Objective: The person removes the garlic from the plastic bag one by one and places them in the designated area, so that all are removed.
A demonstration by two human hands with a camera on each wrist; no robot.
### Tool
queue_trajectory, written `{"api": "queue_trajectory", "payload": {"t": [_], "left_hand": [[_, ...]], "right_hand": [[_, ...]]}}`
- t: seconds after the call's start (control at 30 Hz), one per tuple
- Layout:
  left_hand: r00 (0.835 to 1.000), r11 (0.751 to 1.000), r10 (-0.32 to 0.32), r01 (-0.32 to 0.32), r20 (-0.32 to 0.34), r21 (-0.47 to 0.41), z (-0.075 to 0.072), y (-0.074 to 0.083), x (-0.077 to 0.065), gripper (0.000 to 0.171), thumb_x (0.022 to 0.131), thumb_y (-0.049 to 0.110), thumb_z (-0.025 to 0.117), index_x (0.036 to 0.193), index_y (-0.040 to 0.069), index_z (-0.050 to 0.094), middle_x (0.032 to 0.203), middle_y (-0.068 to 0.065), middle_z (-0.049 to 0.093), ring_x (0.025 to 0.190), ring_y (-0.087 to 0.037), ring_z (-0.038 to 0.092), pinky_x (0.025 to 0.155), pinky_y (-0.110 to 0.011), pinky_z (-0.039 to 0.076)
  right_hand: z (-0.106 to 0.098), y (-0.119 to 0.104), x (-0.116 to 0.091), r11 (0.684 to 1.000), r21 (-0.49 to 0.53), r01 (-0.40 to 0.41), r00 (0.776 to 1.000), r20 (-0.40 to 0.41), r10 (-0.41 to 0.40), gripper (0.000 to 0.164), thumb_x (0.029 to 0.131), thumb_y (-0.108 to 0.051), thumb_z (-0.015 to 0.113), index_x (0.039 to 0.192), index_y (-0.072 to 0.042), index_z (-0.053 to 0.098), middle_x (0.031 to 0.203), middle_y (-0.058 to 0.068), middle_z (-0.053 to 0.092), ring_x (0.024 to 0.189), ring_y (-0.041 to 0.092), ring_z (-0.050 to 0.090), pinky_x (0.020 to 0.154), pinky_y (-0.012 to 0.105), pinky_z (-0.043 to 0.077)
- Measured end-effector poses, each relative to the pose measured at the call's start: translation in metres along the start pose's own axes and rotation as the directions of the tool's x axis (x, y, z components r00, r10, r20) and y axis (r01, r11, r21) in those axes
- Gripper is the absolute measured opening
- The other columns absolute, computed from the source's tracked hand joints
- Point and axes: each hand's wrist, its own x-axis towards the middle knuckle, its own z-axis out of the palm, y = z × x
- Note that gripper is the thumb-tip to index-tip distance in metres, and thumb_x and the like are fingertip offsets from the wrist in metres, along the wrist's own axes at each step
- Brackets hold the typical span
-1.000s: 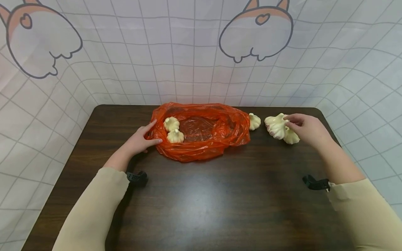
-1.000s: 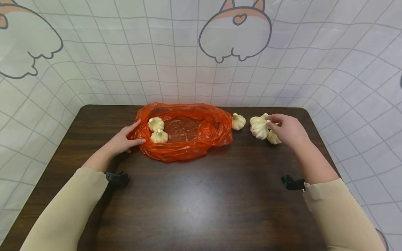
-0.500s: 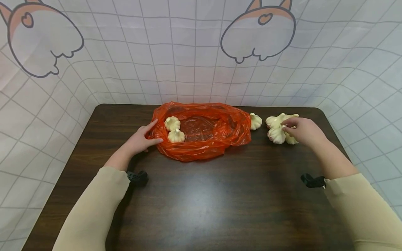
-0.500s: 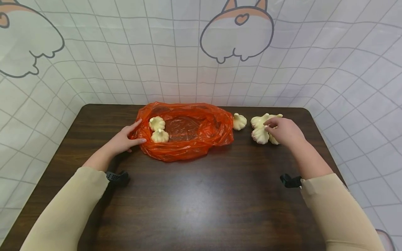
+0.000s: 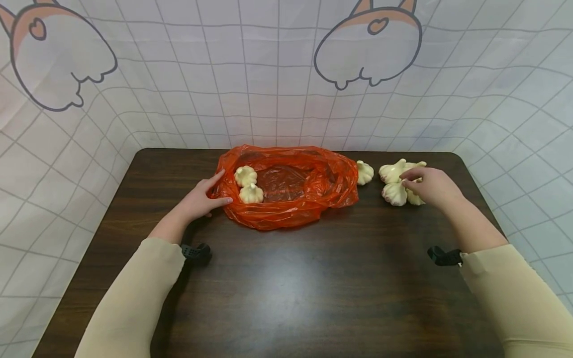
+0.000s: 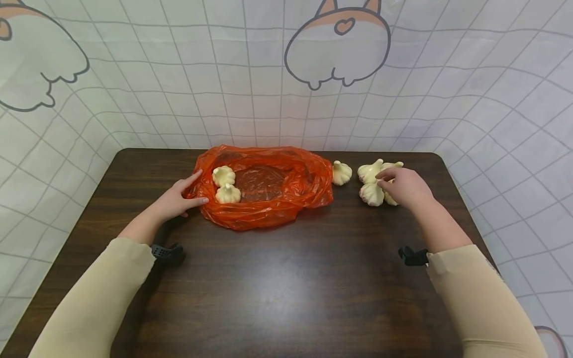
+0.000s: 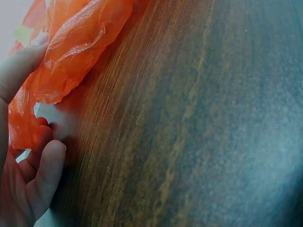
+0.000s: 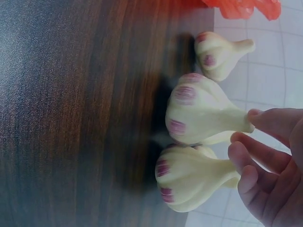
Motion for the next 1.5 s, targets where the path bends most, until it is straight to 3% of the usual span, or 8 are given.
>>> {"api": "queue_trajectory", "payload": {"t": [0.3,0.57,0.77,0.93,1.23,1.37,1.5], "left_hand": [[1.000,1.000,0.001,-0.001,0.000,-0.005,0.001,0.001,0.000,0.096,0.084,0.064,0.067,0.158,0.044,0.008,0.156,-0.022,0.018,0.082,-0.030,0.055,0.064,-0.035,0.055],[1.000,1.000,0.002,-0.002,0.000,-0.002,0.001,0.002,-0.001,0.096,0.084,0.064,0.067,0.158,0.044,0.009,0.156,-0.022,0.018,0.079,-0.030,0.055,0.063,-0.035,0.055],[1.000,1.000,0.002,-0.002,0.002,-0.001,0.001,0.001,-0.001,0.097,0.084,0.065,0.067,0.158,0.044,0.008,0.157,-0.022,0.017,0.081,-0.031,0.055,0.064,-0.035,0.056],[1.000,1.000,-0.001,0.001,0.005,-0.002,0.001,0.002,-0.002,0.097,0.084,0.065,0.067,0.158,0.043,0.008,0.157,-0.023,0.016,0.079,-0.030,0.055,0.064,-0.035,0.056],[1.000,1.000,-0.002,0.002,0.001,0.006,-0.001,0.004,-0.004,0.097,0.084,0.065,0.067,0.158,0.042,0.008,0.157,-0.023,0.016,0.075,-0.029,0.055,0.064,-0.035,0.055],[1.000,1.000,-0.005,0.005,0.003,0.009,-0.001,0.005,-0.004,0.097,0.084,0.064,0.067,0.158,0.042,0.007,0.157,-0.024,0.016,0.075,-0.029,0.055,0.064,-0.034,0.055],[1.000,1.000,-0.006,0.006,0.005,0.011,0.000,0.005,-0.004,0.097,0.085,0.064,0.067,0.158,0.042,0.007,0.157,-0.023,0.016,0.076,-0.029,0.055,0.065,-0.034,0.055]], "right_hand": [[-0.003,0.000,-0.003,1.000,-0.011,-0.009,1.000,-0.020,0.009,0.041,0.100,-0.030,0.056,0.131,-0.003,0.061,0.131,0.026,0.058,0.118,0.049,0.052,0.092,0.063,0.041],[-0.010,-0.002,-0.006,1.000,0.010,-0.011,0.998,-0.061,0.011,0.038,0.099,-0.029,0.060,0.129,-0.004,0.062,0.127,0.024,0.060,0.103,0.039,0.056,0.085,0.057,0.043],[-0.017,-0.013,-0.008,0.999,0.043,0.010,0.995,-0.096,-0.006,0.038,0.099,-0.031,0.059,0.129,-0.007,0.064,0.126,0.021,0.062,0.106,0.038,0.056,0.086,0.055,0.043],[-0.023,-0.028,-0.007,0.996,0.069,0.051,0.991,-0.129,-0.042,0.039,0.099,-0.038,0.059,0.127,-0.012,0.067,0.124,0.016,0.066,0.107,0.036,0.060,0.086,0.053,0.044],[-0.025,-0.071,0.002,0.987,0.140,0.080,0.992,-0.105,-0.066,0.046,0.097,-0.049,0.060,0.129,-0.017,0.067,0.124,0.014,0.065,0.109,0.032,0.058,0.089,0.053,0.045],[-0.020,-0.092,0.009,0.979,0.175,0.101,0.992,-0.091,-0.087,0.041,0.097,-0.044,0.062,0.129,-0.018,0.068,0.120,0.012,0.067,0.099,0.030,0.061,0.085,0.049,0.047],[-0.013,-0.115,0.018,0.971,0.192,0.140,0.989,-0.075,-0.128,0.038,0.098,-0.037,0.063,0.129,-0.016,0.068,0.120,0.011,0.068,0.100,0.029,0.061,0.084,0.048,0.048]]}}
